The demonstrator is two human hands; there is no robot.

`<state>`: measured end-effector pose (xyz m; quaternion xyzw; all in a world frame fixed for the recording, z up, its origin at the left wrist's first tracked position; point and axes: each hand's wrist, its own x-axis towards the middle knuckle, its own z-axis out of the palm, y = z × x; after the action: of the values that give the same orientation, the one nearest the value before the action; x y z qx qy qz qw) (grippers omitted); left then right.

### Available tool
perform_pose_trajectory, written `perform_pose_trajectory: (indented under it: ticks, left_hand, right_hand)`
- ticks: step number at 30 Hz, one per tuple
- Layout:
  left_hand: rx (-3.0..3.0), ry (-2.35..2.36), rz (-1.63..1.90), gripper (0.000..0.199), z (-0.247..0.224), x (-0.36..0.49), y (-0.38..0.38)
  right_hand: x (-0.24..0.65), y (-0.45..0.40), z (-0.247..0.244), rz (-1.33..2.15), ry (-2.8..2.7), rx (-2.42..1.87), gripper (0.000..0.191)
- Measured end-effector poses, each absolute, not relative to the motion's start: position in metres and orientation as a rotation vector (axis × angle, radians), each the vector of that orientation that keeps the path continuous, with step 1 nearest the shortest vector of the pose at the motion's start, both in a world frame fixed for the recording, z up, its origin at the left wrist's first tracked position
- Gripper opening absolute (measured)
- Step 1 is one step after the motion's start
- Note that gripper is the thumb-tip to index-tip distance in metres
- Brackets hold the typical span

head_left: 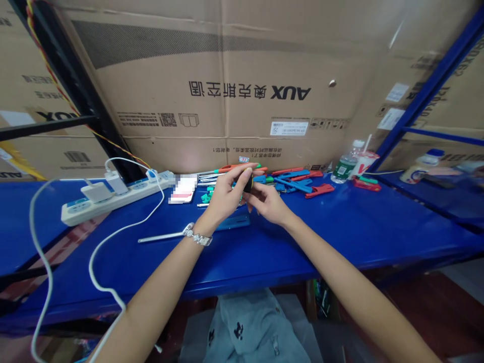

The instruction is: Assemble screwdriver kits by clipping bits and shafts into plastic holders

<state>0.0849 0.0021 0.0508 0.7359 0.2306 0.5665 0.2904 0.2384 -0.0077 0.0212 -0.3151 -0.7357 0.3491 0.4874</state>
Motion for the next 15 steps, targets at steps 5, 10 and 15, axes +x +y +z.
perform_pose_trajectory:
  ticks: [5, 10, 15]
  left_hand:
    - [1.934, 0.686, 1.582, 0.034, 0.048, 0.089, 0.004]
    - [1.780, 0.724, 1.707, 0.034, 0.046, 0.101, 0.004]
    - [1.848, 0.623, 1.570, 0.028, 0.047, 0.100, 0.003]
  right_hand:
    - [0.238, -0.002, 0.015, 0.828, -1.753, -0.779, 0.036]
    - [0.231, 0.003, 0.004, 0.763, -1.661, -0.867, 0.041]
    - [0.236, -0.004, 0.014, 0.811, -1.720, -0.805, 0.033]
